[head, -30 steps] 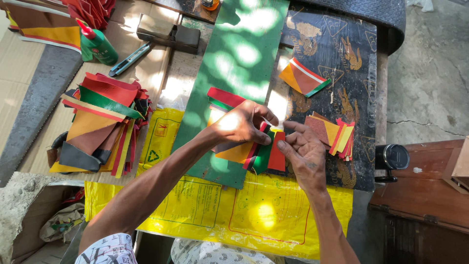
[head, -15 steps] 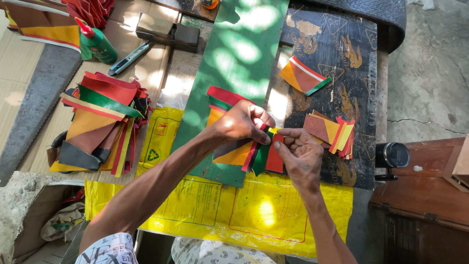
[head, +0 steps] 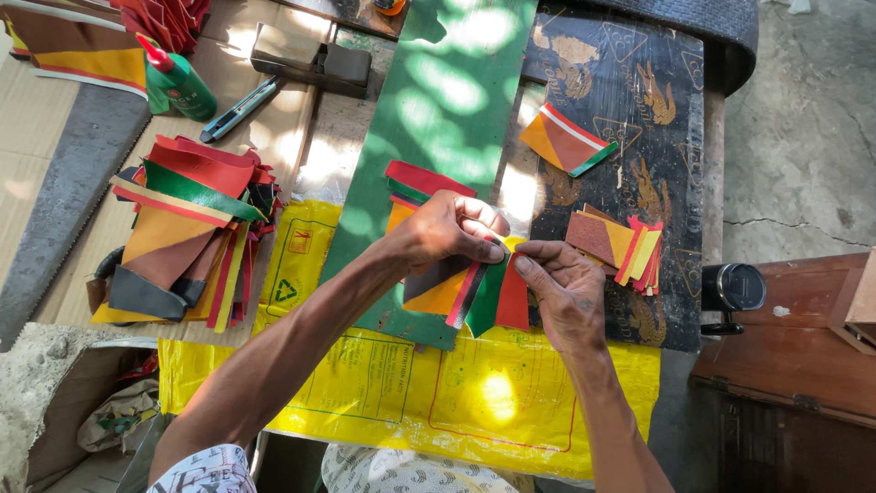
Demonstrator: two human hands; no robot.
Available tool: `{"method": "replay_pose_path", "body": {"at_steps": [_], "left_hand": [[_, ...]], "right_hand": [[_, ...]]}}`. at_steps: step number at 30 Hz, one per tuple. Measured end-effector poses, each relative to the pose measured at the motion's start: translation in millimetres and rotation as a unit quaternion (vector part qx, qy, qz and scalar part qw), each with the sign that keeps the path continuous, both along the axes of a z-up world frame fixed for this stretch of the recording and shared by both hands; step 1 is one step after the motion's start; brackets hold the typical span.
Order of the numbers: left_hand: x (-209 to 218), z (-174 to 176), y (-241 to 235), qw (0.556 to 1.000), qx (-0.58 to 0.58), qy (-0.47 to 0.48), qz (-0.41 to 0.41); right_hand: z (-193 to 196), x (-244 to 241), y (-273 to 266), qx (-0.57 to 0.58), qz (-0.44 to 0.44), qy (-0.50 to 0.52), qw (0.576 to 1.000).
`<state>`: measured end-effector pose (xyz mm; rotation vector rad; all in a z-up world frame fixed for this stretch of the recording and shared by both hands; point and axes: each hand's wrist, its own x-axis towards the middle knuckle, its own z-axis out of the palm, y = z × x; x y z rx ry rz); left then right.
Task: The person assembles small paper crafts by layering and folding colored paper pieces. They pick up individual pieces, align edges, and fold them into compact shapes, placing finished units on the table.
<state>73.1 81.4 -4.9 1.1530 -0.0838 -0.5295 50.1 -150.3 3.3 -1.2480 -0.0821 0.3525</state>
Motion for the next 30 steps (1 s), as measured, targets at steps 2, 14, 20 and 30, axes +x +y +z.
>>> {"method": "replay_pose_path", "body": {"at_steps": [2,14,20,30], "left_hand": [[0.7,-2.0,-1.4,1.000,-0.019,0.015,0.013],[0.1,-4.5,-6.5,0.998,0.046,0.015,0.035],[-0.2,-7.0,-6.1,0.998,0.056,0.002,0.034],[-17.9,-11.3,-38.6,0.989,0.002,-0.065,0.133]], "right_hand": [[-0.6,0.0,0.9,-0.006,-0.001,-0.010,1.000],[-1.9,-4.4,5.6,-0.063,-0.019,-0.051,0.997],[1.8,-3.8,8.2,-0.079,-0.012,-0.055,0.995],[8.5,-5.2,9.6,-0.170,-0.042,-0.142,0.974]]}}
